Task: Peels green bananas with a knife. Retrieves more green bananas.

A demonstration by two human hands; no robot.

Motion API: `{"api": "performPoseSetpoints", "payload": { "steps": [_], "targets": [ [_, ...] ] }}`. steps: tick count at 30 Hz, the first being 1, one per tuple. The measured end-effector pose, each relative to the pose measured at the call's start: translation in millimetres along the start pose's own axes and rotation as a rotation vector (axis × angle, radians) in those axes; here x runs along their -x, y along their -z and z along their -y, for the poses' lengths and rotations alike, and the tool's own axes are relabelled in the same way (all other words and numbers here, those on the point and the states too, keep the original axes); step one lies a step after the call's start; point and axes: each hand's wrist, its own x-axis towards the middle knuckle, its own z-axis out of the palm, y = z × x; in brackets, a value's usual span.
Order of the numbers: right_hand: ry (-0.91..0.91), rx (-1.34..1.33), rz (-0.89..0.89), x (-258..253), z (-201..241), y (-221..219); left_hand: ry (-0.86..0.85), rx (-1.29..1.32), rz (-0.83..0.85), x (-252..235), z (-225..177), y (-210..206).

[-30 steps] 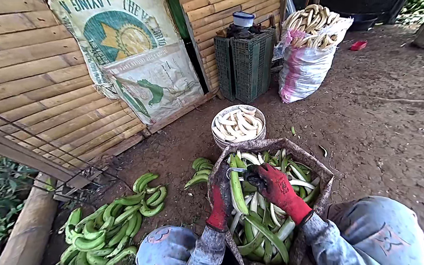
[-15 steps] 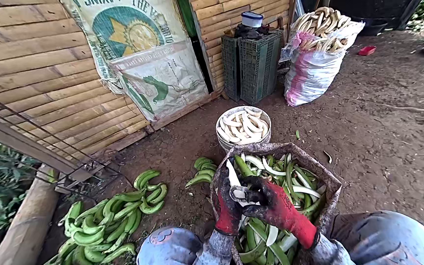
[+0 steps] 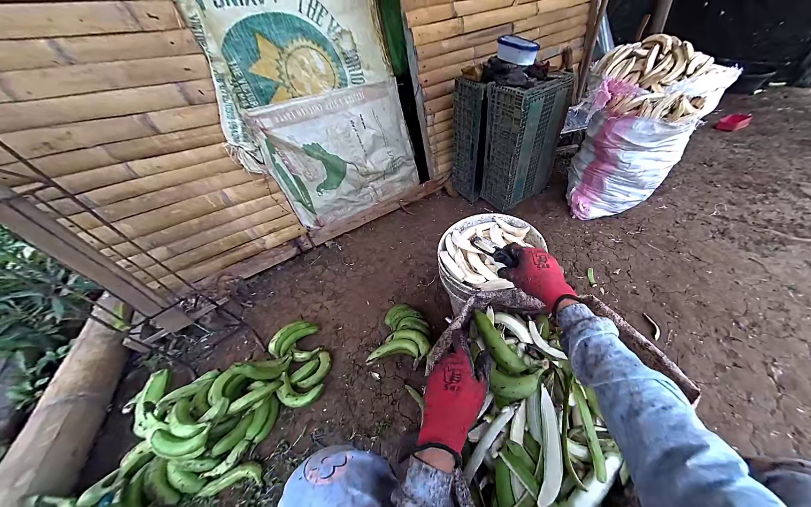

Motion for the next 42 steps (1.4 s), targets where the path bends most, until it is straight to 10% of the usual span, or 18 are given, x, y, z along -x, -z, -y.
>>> {"api": "performPoseSetpoints", "payload": {
  "steps": [5, 10, 19, 30, 42],
  "targets": [
    [0.001, 0.099, 0.038, -22.2, 10.2, -7.3, 0.094, -0.043, 0.18, -7.6, -8.8, -15.1],
    [0.148, 0.01, 0.006, 56.1, 6.9, 23.9, 0.074, 0.276, 0.062, -23.1, -2.0, -40.7],
    [-0.164, -0.134, 0.364, 220.1, -35.9, 15.8, -0.178, 0.965, -0.08, 2.5, -13.6, -56.5],
    [-0.219, -0.241, 0.5, 221.7, -54.7, -8.6, -0.141, 1.171, -0.042, 3.8, -0.5, -70.7],
    [-0.101, 0.205, 0.643, 187.3, -28.6, -6.3, -0.679, 0.325, 0.031, 23.2, -7.8, -73.3]
  ]
}}
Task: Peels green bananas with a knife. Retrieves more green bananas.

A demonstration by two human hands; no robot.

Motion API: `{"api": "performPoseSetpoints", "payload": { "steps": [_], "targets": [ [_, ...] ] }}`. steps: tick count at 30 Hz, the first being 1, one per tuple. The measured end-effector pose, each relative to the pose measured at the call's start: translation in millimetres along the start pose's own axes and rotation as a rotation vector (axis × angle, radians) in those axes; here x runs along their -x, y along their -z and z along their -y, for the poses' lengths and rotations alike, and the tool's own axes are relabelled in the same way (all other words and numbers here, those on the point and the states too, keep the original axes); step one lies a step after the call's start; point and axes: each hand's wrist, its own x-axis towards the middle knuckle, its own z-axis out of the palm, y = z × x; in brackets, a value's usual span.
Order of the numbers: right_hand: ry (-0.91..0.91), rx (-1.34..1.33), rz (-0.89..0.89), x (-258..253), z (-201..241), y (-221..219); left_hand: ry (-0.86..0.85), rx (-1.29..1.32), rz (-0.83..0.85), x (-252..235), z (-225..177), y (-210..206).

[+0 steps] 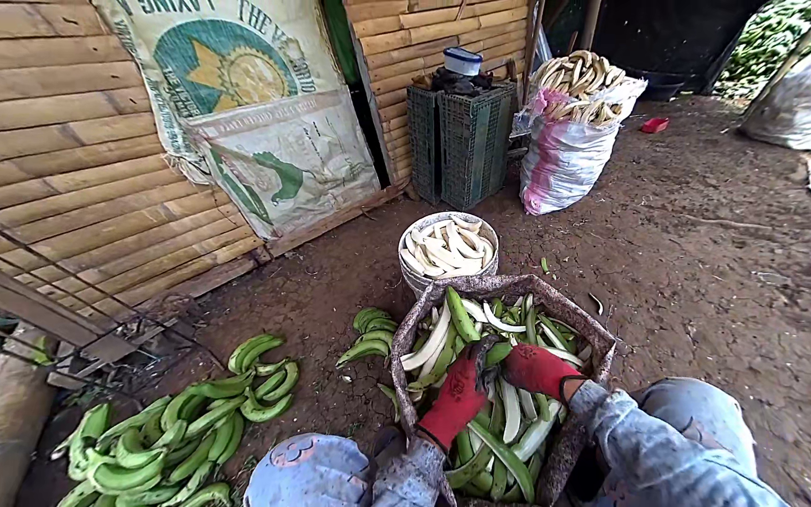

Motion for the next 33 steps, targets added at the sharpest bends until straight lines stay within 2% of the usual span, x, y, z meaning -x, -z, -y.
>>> {"api": "performPoseSetpoints", "payload": {
  "steps": [2, 5, 6, 9, 11, 15, 17, 22, 27, 33],
  "targets": [
    [0.0, -0.064, 0.024, -4.6, -5.0, -4.1, 0.022, 0.038, -0.064, 2.6, 2.6, 1.6],
    [-0.023, -0.212, 0.087, -5.2, -12.9, -0.5, 0.086, 0.274, -0.32, 1.9, 10.9, 10.8],
    [-0.038, -0.209, 0.084, -2.2, -11.6, -1.3, 0.086, 0.292, -0.328, 3.0, 11.7, 11.0],
    [-0.071, -0.104, -0.025, 5.2, 1.1, -9.2, 0.053, 0.076, -0.099, 8.6, 1.8, 4.5],
    [-0.089, -0.069, -0.083, 6.2, 3.8, -14.9, 0.021, -0.003, -0.074, 6.0, 4.2, 2.1],
    [0.003, -0.203, -0.073, -2.6, -12.1, -2.3, 0.084, 0.229, -0.361, -0.8, 16.0, 7.4],
    [0.014, -0.226, -0.056, 0.2, -13.1, 5.1, 0.104, 0.339, -0.437, -3.7, 21.6, 12.3],
    [-0.035, -0.255, -0.031, 12.6, -16.5, 1.7, 0.133, 0.332, -0.4, -2.6, 32.0, 5.3],
    [-0.047, -0.215, 0.01, 0.5, -20.5, -10.5, 0.124, 0.443, -0.405, 2.2, 29.9, 1.8],
    [-0.139, -0.019, -0.079, 6.8, 9.6, -11.5, -0.093, 0.093, -0.228, 7.0, 3.7, 1.3]
  ]
}}
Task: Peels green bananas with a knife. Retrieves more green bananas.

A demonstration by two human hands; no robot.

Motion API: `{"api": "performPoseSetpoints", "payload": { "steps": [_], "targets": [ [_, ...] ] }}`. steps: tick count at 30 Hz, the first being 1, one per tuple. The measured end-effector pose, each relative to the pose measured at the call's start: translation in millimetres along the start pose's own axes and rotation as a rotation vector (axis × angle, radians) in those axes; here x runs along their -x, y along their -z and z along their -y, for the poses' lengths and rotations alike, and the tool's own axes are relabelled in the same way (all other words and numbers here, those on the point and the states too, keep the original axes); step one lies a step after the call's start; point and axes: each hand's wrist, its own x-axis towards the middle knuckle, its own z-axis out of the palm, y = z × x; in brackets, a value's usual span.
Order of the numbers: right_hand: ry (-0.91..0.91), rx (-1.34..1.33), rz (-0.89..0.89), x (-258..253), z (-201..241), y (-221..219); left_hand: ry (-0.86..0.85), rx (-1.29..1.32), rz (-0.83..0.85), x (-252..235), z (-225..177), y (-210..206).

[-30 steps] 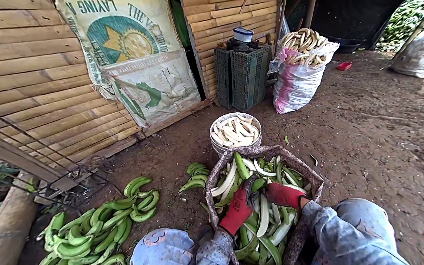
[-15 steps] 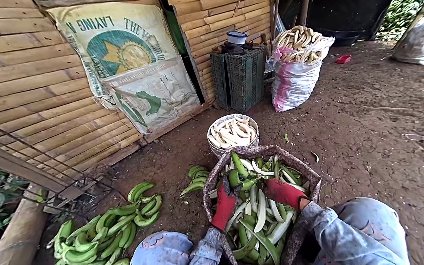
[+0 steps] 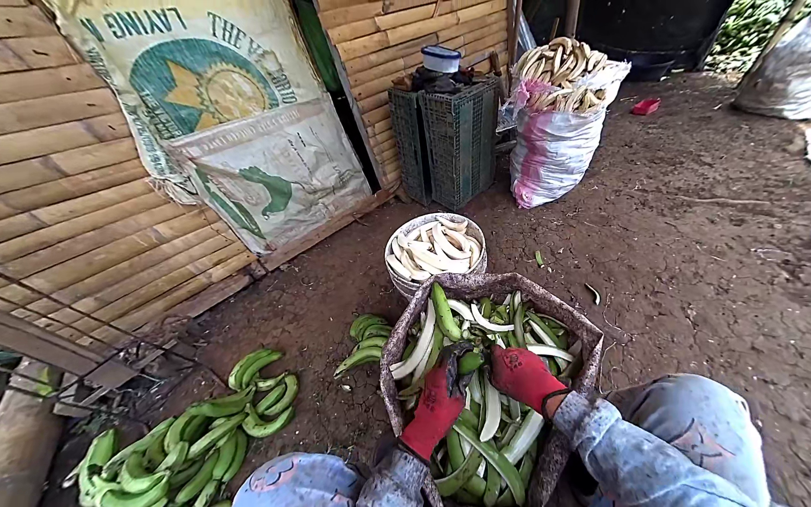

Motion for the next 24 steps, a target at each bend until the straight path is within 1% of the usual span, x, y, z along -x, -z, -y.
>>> {"api": "performPoseSetpoints", "payload": {
  "steps": [2, 3, 4, 6, 7, 8, 9, 10, 12, 13, 14, 15, 17, 18, 19, 21, 23, 24],
  "targets": [
    [0.031, -0.058, -0.001, 2.8, 4.0, -0.3, -0.2, 0.004, -0.055, -1.3, -14.4, 0.9],
    [0.049, -0.079, 0.01, 1.9, 2.2, 4.0, -0.249, 0.059, -0.116, -6.4, -22.5, 4.1],
    [0.054, -0.07, 0.03, -1.5, -1.4, 6.5, -0.223, 0.135, -0.19, -10.9, -27.8, 10.0],
    [0.078, -0.079, 0.045, -7.1, -12.4, 14.9, -0.048, 0.308, -0.354, -19.9, -24.6, 27.6],
    [0.109, -0.118, 0.037, -3.9, -15.7, 26.1, 0.038, 0.382, -0.426, -24.7, -20.6, 38.5],
    [0.171, -0.185, -0.007, 2.0, -18.5, 36.4, 0.123, 0.471, -0.494, -28.6, -16.8, 47.0],
    [0.265, -0.262, -0.095, 7.8, -21.2, 42.8, 0.206, 0.574, -0.542, -31.1, -14.3, 52.1],
    [0.374, -0.33, -0.194, 13.1, -22.0, 46.5, 0.265, 0.67, -0.566, -32.5, -12.2, 55.3],
    [0.602, -0.452, -0.386, 16.6, -19.7, 37.9, 0.334, 0.82, -0.557, -35.6, -10.5, 56.9],
    [0.703, -0.466, -0.429, 17.4, -17.5, 29.0, 0.345, 0.878, -0.522, -36.3, -10.2, 56.4],
    [0.762, -0.43, -0.428, 19.8, -14.5, 20.4, 0.363, 0.929, -0.498, -36.8, -10.4, 54.8],
    [0.774, -0.348, -0.413, 22.4, -10.9, 13.0, 0.383, 0.952, -0.477, -36.9, -12.6, 52.7],
    [0.726, -0.183, -0.408, 22.5, -4.5, 6.7, 0.374, 0.902, -0.394, -33.7, -17.6, 49.0],
    [0.681, -0.129, -0.437, 20.4, -2.2, 7.8, 0.351, 0.85, -0.346, -28.3, -19.4, 46.7],
    [0.626, -0.103, -0.502, 16.7, -0.4, 10.7, 0.35, 0.816, -0.321, -22.5, -23.0, 43.3],
    [0.453, -0.11, -0.635, 6.5, -2.4, 25.0, 0.371, 0.734, -0.36, -13.8, -28.9, 32.6],
    [0.249, -0.203, -0.688, -7.8, -13.0, 42.9, 0.362, 0.684, -0.368, -6.6, -30.0, 31.2],
    [0.203, -0.267, -0.711, -13.5, -21.3, 49.9, 0.383, 0.72, -0.363, -4.8, -30.6, 31.7]
  ]
}}
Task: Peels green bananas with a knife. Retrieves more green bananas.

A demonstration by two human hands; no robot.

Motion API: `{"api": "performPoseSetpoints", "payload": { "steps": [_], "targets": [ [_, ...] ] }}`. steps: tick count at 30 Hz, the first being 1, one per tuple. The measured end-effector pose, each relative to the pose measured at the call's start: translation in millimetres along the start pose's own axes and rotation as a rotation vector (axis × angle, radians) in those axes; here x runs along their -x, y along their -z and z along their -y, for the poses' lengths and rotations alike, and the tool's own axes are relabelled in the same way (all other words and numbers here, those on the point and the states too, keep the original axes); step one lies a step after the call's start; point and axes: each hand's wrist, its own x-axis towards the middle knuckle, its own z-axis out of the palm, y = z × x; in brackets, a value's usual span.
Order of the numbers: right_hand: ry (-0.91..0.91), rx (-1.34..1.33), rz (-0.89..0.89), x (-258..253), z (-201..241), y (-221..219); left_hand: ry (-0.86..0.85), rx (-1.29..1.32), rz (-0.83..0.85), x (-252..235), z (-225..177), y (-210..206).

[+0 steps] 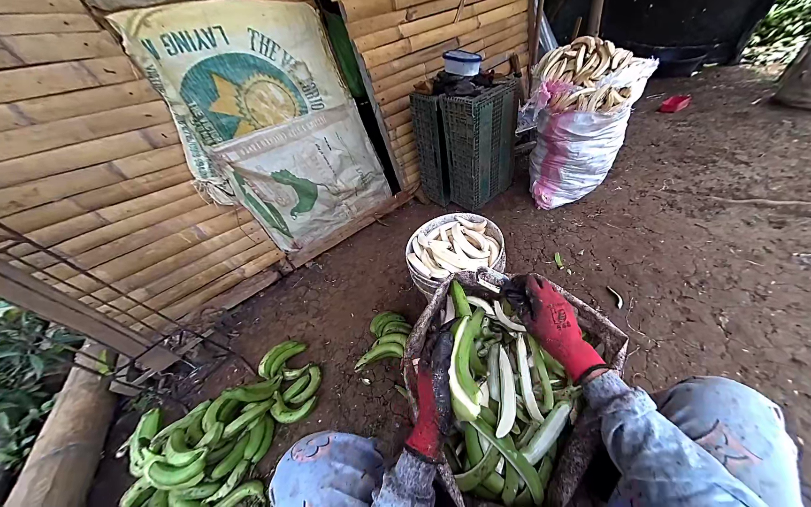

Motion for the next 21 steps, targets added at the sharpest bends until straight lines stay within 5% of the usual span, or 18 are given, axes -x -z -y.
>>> {"api": "performPoseSetpoints", "payload": {
  "steps": [3, 7, 13, 18, 21],
  "targets": [
    [0.134, -0.28, 0.041, 12.6, -2.5, 2.5, 0.186, 0.256, -0.058, -16.1, -0.3, 3.9],
    [0.407, -0.415, 0.453, 51.9, 18.5, -15.5, 0.175, 0.393, 0.017, -34.3, 3.4, 15.4],
    [0.094, -0.063, -0.04, 10.1, 8.8, 2.3, 0.195, 0.105, 0.136, 0.0, -0.4, 2.6],
    [0.236, -0.263, 0.215, 63.3, 25.5, -17.5, -0.03, 0.254, -0.07, -35.0, 15.6, 14.4],
    [0.269, -0.145, 0.323, 74.6, 36.5, -32.0, -0.02, 0.382, -0.007, -35.8, 15.0, 18.7]
  ]
}}
